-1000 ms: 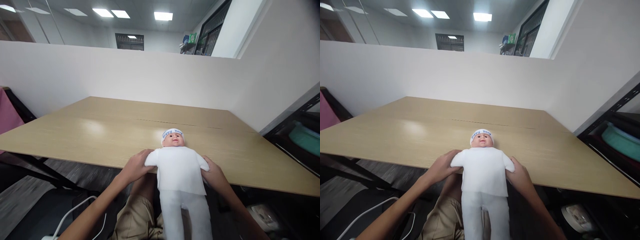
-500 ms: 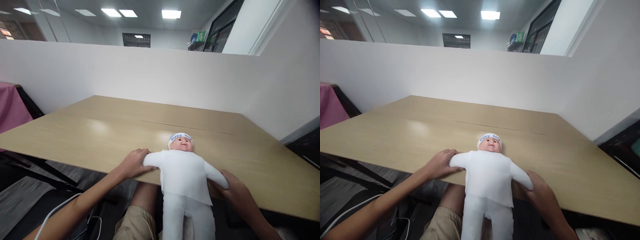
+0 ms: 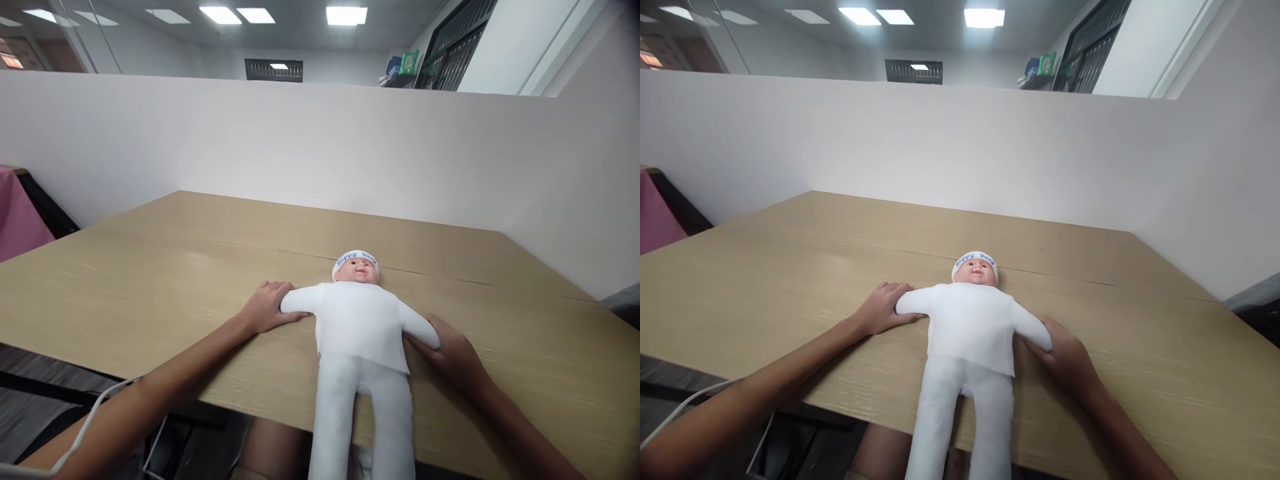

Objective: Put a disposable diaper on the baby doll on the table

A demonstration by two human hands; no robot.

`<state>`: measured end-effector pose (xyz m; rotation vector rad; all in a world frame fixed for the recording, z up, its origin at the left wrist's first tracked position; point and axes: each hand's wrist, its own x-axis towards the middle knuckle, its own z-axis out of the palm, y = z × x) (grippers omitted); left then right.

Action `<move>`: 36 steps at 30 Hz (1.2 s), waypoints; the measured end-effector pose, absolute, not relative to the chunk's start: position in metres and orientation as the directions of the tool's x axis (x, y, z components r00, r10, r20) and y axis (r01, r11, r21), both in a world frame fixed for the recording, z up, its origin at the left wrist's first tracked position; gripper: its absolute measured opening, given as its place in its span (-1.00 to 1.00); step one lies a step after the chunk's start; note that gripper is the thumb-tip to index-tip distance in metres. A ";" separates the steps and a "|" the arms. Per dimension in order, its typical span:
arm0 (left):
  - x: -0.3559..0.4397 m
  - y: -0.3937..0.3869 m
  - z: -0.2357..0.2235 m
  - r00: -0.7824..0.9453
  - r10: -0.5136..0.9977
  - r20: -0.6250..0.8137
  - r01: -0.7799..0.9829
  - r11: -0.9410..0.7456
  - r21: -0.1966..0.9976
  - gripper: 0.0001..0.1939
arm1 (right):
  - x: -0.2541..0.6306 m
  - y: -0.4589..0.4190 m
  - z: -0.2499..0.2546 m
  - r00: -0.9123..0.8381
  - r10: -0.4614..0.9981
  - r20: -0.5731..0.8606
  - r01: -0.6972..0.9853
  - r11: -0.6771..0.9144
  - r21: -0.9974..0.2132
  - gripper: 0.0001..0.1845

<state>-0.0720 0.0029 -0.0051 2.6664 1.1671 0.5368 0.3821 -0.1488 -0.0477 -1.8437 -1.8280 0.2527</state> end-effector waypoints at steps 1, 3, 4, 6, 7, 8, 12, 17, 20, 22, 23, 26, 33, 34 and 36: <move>-0.070 0.012 -0.005 0.626 0.737 0.255 0.671 -0.676 0.305 -0.34 | 0.384 -0.140 -0.048 0.066 0.970 0.233 0.874 0.056 -0.483 -0.55; -0.066 0.029 -0.005 0.621 0.741 0.256 0.674 -0.672 0.307 -0.35 | 0.387 -0.121 -0.048 0.063 0.969 0.241 0.877 0.061 -0.477 -0.55; -0.064 0.038 -0.005 0.615 0.745 0.259 0.678 -0.667 0.309 -0.35 | 0.388 -0.112 -0.048 0.062 0.968 0.242 0.878 0.062 -0.474 -0.55; -0.060 0.055 -0.006 0.595 0.757 0.271 0.691 -0.654 0.307 -0.34 | 0.391 -0.092 -0.048 0.064 0.965 0.253 0.881 0.064 -0.469 -0.54; -0.059 0.063 -0.007 0.581 0.764 0.281 0.700 -0.645 0.306 -0.33 | 0.392 -0.082 -0.048 0.066 0.963 0.263 0.883 0.067 -0.465 -0.53; -0.057 0.071 -0.008 0.564 0.771 0.295 0.709 -0.636 0.306 -0.31 | 0.394 -0.073 -0.048 0.066 0.959 0.276 0.885 0.072 -0.460 -0.53; -0.053 0.101 -0.012 0.499 0.767 0.404 0.717 -0.627 0.305 -0.25 | 0.402 -0.036 -0.050 0.057 0.945 0.321 0.902 0.089 -0.422 -0.51; -0.044 0.137 -0.013 0.432 0.769 0.472 0.738 -0.602 0.306 -0.25 | 0.415 0.006 -0.051 0.075 0.925 0.373 0.918 0.082 -0.388 -0.49; -0.038 0.158 -0.015 0.418 0.776 0.472 0.747 -0.590 0.306 -0.27 | 0.419 0.033 -0.050 0.084 0.914 0.397 0.932 0.068 -0.355 -0.50; -0.034 0.170 -0.017 0.409 0.785 0.465 0.759 -0.576 0.304 -0.28 | 0.420 0.050 -0.050 0.061 0.902 0.427 0.939 0.094 -0.331 -0.50; -0.033 0.175 -0.018 0.403 0.790 0.461 0.766 -0.567 0.302 -0.29 | 0.420 0.059 -0.050 0.039 0.896 0.443 0.943 0.113 -0.312 -0.49; -0.033 0.183 -0.021 0.384 0.804 0.455 0.789 -0.541 0.290 -0.32 | 0.419 0.077 -0.052 -0.013 0.875 0.485 0.966 0.137 -0.221 -0.45; -0.043 0.180 -0.025 0.331 0.838 0.434 0.832 -0.476 0.285 -0.46 | 0.440 0.072 -0.077 0.008 0.793 0.609 0.974 0.131 -0.183 -0.30; -0.045 0.178 -0.026 0.317 0.843 0.434 0.836 -0.465 0.290 -0.46 | 0.445 0.068 -0.082 -0.001 0.786 0.618 0.970 0.150 -0.190 -0.30; -0.051 0.176 -0.027 0.296 0.849 0.438 0.840 -0.450 0.303 -0.47 | 0.456 0.062 -0.089 -0.020 0.775 0.631 0.964 0.183 -0.194 -0.31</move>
